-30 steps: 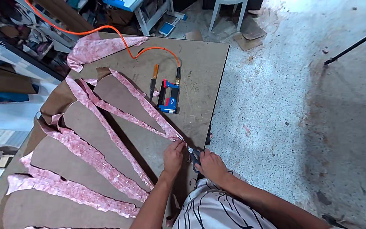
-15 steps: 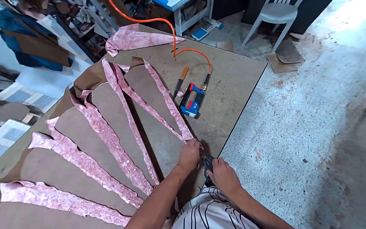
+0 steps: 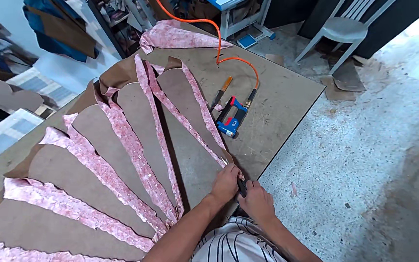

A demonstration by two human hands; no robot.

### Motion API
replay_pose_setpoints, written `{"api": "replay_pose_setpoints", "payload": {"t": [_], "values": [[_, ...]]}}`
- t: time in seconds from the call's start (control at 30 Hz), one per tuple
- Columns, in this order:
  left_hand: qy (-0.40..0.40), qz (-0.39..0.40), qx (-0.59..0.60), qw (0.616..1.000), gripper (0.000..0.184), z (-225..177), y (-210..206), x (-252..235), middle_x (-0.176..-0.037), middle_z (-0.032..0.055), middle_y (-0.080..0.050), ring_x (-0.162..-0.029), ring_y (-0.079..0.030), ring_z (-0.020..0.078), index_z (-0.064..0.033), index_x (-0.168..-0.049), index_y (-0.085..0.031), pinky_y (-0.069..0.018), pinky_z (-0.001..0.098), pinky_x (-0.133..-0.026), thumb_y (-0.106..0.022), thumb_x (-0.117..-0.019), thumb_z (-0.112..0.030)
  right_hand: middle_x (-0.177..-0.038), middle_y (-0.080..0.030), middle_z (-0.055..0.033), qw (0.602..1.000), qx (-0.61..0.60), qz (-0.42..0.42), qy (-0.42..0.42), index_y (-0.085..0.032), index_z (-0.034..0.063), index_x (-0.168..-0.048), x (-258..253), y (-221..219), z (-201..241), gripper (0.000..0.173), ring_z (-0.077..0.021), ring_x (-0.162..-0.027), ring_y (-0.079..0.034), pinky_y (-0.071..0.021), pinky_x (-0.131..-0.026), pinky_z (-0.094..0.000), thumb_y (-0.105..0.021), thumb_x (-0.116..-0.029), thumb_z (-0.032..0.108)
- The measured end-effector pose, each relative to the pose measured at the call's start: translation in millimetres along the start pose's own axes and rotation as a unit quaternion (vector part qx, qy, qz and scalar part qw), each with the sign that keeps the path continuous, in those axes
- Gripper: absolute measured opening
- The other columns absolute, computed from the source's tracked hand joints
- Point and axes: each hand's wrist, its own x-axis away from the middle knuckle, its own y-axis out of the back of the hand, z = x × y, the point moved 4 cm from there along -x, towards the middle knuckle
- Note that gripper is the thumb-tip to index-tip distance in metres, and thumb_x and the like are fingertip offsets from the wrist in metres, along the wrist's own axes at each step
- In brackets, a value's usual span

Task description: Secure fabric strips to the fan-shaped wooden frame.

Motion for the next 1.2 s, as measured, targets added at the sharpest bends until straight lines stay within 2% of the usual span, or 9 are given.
{"api": "replay_pose_setpoints", "payload": {"t": [0.2, 0.33, 0.47, 0.73, 0.83, 0.93, 1.03, 1.1, 1.2], "values": [[0.023, 0.041, 0.08, 0.996, 0.015, 7.3, 19.0, 0.3, -0.109, 0.008, -0.068, -0.104, -0.067, 0.0184, -0.0068, -0.104, -0.071, -0.0567, 0.0357, -0.096, -0.057, -0.0994, -0.012, -0.114, -0.068, -0.0188, 0.999, -0.02, -0.031, 0.03, -0.071, 0.0053, -0.114, -25.4, 13.5, 7.8, 0.042, -0.0356, -0.097, -0.071, -0.0589, -0.078, -0.0534, -0.068, -0.0913, 0.04], [0.057, 0.068, 0.148, 0.985, 0.017, 7.2, 32.0, -0.7, -0.107, 0.0086, -0.069, -0.102, -0.067, 0.0181, -0.005, -0.102, -0.07, -0.0562, 0.0365, -0.095, -0.057, -0.1015, -0.016, -0.12, -0.067, -0.0166, 1.0, -0.012, -0.008, 0.013, -0.07, 0.0088, -0.117, -37.7, 33.3, 19.6, 0.054, -0.0348, -0.104, -0.069, -0.0578, -0.079, -0.0554, -0.072, -0.0803, 0.048], [0.046, 0.138, 0.139, 0.98, 0.021, 8.4, 46.7, -11.0, -0.109, 0.0112, -0.069, -0.104, -0.067, 0.0206, -0.003, -0.105, -0.069, -0.0545, 0.0391, -0.098, -0.055, -0.1034, -0.018, -0.122, -0.066, -0.0181, 1.0, -0.009, 0.001, 0.028, -0.068, 0.0074, -0.12, -49.1, 34.7, 27.6, 0.057, -0.0352, -0.105, -0.07, -0.0582, -0.079, -0.0552, -0.074, -0.0779, 0.046], [0.04, 0.176, 0.187, 0.966, 0.024, 5.6, 60.3, -22.5, -0.1, 0.0107, -0.07, -0.094, -0.068, 0.0192, -0.0019, -0.103, -0.069, -0.0556, 0.0399, -0.09, -0.055, -0.1046, -0.021, -0.116, -0.068, -0.0209, 0.996, -0.05, 0.001, 0.074, -0.068, 0.0049, -0.119, -68.1, 41.5, 34.9, 0.046, -0.0391, -0.1, -0.07, -0.0569, -0.079, -0.0569, -0.074, -0.0851, 0.036], [0.043, 0.18, 0.211, 0.96, 0.022, 6.5, 65.8, -21.9, -0.096, 0.0105, -0.07, -0.089, -0.068, 0.0181, -0.0012, -0.103, -0.069, -0.0562, 0.039, -0.086, -0.055, -0.1041, -0.019, -0.118, -0.068, -0.0205, 0.998, -0.018, 0.017, 0.063, -0.068, 0.0056, -0.121, -86.4, 51.2, 45.4, 0.028, -0.0388, -0.1, -0.07, -0.0576, -0.079, -0.0557, -0.061, -0.0974, 0.02], [0.037, 0.172, 0.256, 0.951, 0.023, 5.0, 73.1, -20.4, -0.094, 0.0102, -0.07, -0.087, -0.067, 0.0168, -0.0004, -0.103, -0.069, -0.0566, 0.0381, -0.083, -0.055, -0.1041, -0.019, -0.118, -0.068, -0.0213, 0.998, -0.039, 0.024, 0.053, -0.068, 0.0057, -0.122, -103.1, 46.3, 49.5, 0.028, -0.0399, -0.1, -0.07, -0.0576, -0.08, -0.056, -0.053, -0.1011, 0.016], [0.022, 0.163, 0.298, 0.94, 0.023, -6.0, 79.1, -19.8, -0.096, 0.0097, -0.071, -0.087, -0.068, 0.0155, 0.0, -0.1, -0.069, -0.0568, 0.0371, -0.081, -0.056, -0.1033, -0.018, -0.123, -0.068, -0.0207, 0.997, -0.054, 0.046, 0.039, -0.067, 0.0087, -0.127, -129.1, 45.3, 54.9, 0.041, -0.0393, -0.104, -0.07, -0.057, -0.083, -0.0566, -0.06, -0.1007, 0.039], [0.013, 0.154, 0.318, 0.935, 0.024, -14.3, 82.1, -19.0, -0.094, 0.0088, -0.071, -0.083, -0.067, 0.0143, -0.0003, -0.098, -0.069, -0.0567, 0.0355, -0.077, -0.056, -0.1031, -0.02, -0.116, -0.069, -0.0208, 0.997, -0.055, 0.004, 0.06, -0.07, 0.0081, -0.119, -148.0, 51.7, 64.6, 0.058, -0.0388, -0.099, -0.07, -0.0569, -0.077, -0.0564, -0.066, -0.0906, 0.058], [0.003, 0.135, 0.338, 0.931, 0.026, -24.9, 86.5, -18.3, -0.092, 0.0085, -0.068, -0.08, -0.065, 0.0134, -0.0001, -0.095, -0.069, -0.0559, 0.0331, -0.072, -0.057, -0.1031, -0.022, -0.111, -0.068, -0.0215, 0.994, -0.065, -0.037, 0.08, -0.07, 0.0042, -0.109, -169.2, 74.4, 84.7, 0.062, -0.0384, -0.093, -0.07, -0.0564, -0.073, -0.0566, -0.069, -0.085, 0.061]]}}
